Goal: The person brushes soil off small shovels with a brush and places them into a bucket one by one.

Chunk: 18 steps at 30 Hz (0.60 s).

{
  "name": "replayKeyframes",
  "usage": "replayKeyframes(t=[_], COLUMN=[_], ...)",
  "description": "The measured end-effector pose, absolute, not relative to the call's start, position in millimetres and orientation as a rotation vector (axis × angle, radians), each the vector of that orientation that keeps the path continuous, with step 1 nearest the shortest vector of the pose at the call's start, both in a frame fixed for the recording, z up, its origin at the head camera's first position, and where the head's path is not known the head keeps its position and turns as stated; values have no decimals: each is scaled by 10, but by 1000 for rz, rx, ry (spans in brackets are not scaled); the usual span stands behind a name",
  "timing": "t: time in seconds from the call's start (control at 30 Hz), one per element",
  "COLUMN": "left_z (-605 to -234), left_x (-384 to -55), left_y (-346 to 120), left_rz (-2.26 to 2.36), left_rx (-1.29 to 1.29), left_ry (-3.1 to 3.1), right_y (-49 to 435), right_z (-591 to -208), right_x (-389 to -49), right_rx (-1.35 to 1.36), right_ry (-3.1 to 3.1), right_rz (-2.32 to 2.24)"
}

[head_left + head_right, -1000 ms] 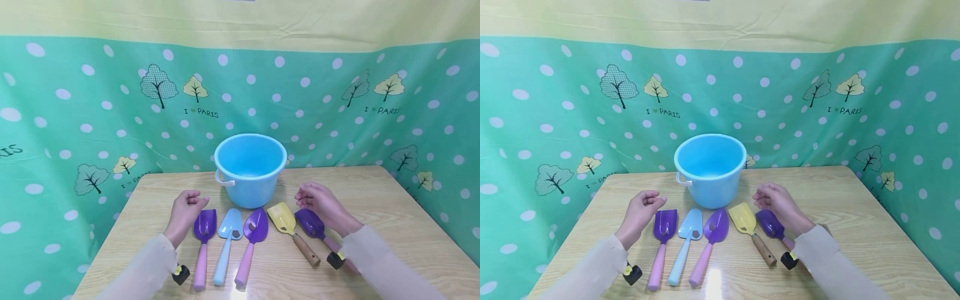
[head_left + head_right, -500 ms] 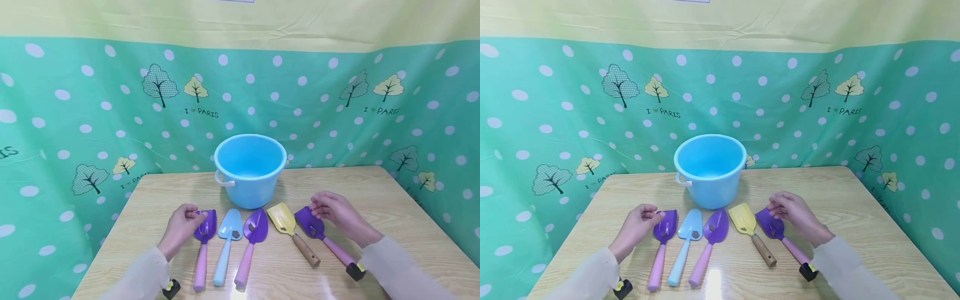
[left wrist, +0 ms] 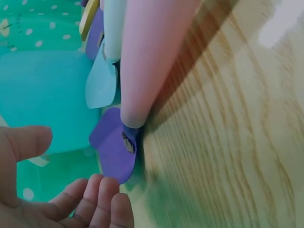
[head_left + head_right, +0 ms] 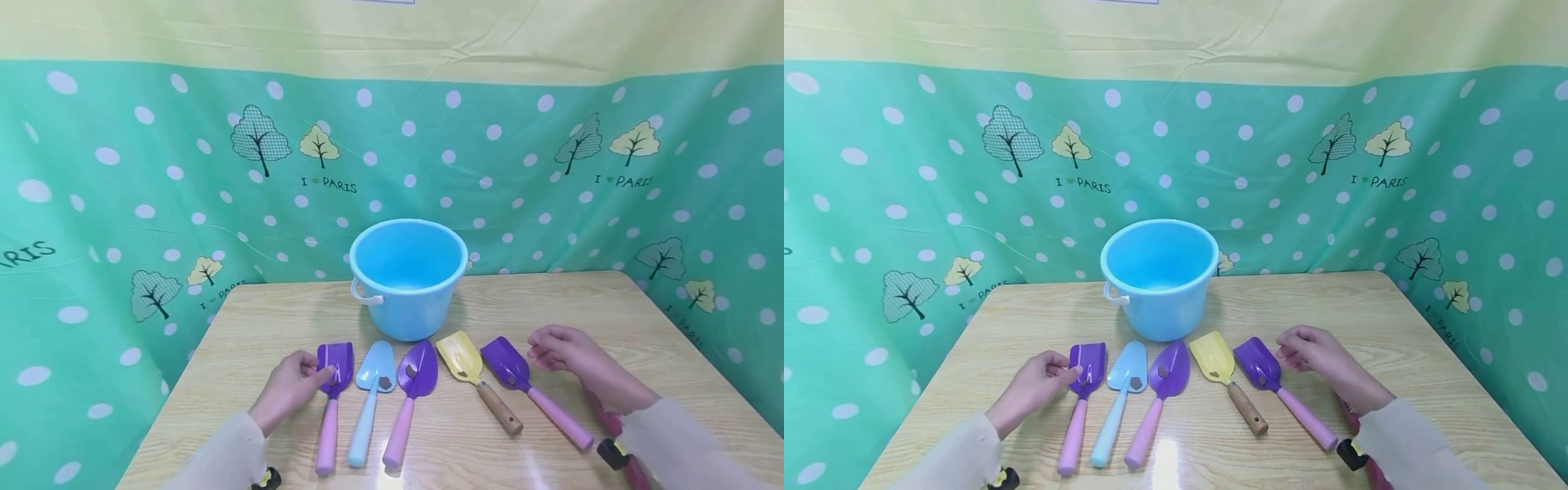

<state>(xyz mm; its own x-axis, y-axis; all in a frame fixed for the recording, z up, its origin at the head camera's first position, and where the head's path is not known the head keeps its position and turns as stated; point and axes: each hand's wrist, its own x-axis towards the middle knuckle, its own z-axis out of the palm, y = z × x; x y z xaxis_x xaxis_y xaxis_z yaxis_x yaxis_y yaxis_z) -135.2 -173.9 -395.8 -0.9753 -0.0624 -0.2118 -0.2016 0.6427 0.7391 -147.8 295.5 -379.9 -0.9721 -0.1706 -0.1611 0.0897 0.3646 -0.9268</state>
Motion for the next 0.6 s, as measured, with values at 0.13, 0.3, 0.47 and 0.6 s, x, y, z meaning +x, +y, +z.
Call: replayKeyframes(t=[0.13, 0.3, 0.47, 0.6], left_z=[-3965, -3998, -4004, -4013], left_x=[-1323, -1284, -1233, -1206], left_y=[-1750, -1777, -1777, -1760], left_rz=[1176, 1064, 922, 872], left_rx=[-185, -127, -62, -49], left_ry=[2703, 2753, 2809, 2815], right_y=[3053, 3135, 3218, 3273], right_z=[-3778, -3769, -3769, -3744], right_x=[-1440, -1396, -1349, -1317], right_rx=[-101, -139, -177, -183], right_ry=[2427, 2435, 2470, 2519], right_rz=[-1555, -1462, -1356, -1270])
